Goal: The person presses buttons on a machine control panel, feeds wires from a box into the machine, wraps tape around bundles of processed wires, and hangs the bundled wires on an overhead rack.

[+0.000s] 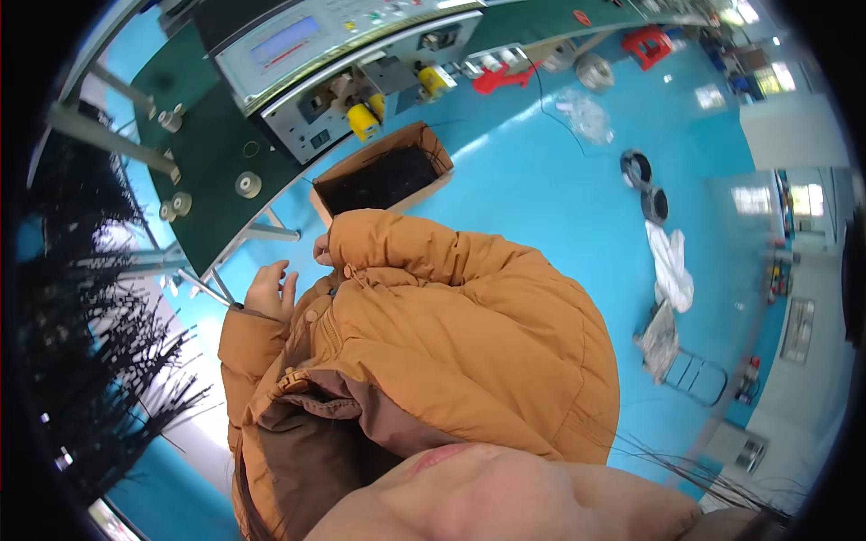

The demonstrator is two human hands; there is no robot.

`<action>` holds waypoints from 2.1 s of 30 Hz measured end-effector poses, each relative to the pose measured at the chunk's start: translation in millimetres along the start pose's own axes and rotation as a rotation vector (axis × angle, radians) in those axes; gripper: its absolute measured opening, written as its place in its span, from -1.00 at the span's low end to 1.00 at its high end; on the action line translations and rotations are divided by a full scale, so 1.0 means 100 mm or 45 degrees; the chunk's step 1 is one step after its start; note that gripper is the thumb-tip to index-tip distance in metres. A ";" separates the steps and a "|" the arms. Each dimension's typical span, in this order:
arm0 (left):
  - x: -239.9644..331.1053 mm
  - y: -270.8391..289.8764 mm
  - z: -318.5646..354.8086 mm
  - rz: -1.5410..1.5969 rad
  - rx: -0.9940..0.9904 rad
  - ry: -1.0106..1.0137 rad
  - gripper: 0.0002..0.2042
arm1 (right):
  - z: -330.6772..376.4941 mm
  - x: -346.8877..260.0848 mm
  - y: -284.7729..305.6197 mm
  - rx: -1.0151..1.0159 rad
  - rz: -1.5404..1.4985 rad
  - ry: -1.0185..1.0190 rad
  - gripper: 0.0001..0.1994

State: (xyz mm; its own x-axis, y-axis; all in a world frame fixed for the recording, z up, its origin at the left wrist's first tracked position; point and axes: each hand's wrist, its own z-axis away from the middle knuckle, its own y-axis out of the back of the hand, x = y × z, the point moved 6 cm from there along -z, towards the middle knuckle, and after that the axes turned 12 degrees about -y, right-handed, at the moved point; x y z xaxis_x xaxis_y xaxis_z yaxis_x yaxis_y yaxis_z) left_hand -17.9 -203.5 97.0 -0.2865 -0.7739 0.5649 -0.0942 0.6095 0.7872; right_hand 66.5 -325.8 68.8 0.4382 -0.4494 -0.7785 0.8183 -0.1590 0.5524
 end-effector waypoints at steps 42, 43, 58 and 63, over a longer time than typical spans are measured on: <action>-1.08 0.00 0.69 0.129 -0.422 -0.082 -0.70 | -1.01 1.41 -1.36 0.391 -1.593 -0.961 -0.80; -1.09 0.01 0.70 0.131 -0.405 -0.082 -0.70 | -0.98 1.34 -1.33 0.413 -1.637 -0.938 -0.79; -1.18 -0.01 0.78 0.114 -0.403 0.007 -0.71 | -1.10 1.47 -0.36 0.844 -1.835 -0.737 -0.56; -1.19 0.00 0.79 0.127 -0.401 0.051 -0.72 | -1.31 1.73 0.00 0.836 -1.655 -0.802 -0.66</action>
State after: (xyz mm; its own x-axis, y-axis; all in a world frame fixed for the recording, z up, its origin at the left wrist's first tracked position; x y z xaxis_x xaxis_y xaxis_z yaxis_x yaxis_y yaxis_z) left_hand -58.9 -97.9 10.8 -0.2412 -0.7232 0.6471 0.2339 0.6038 0.7620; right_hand 191.1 -288.1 -105.4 -0.7574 0.0396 -0.6518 0.1269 -0.9702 -0.2064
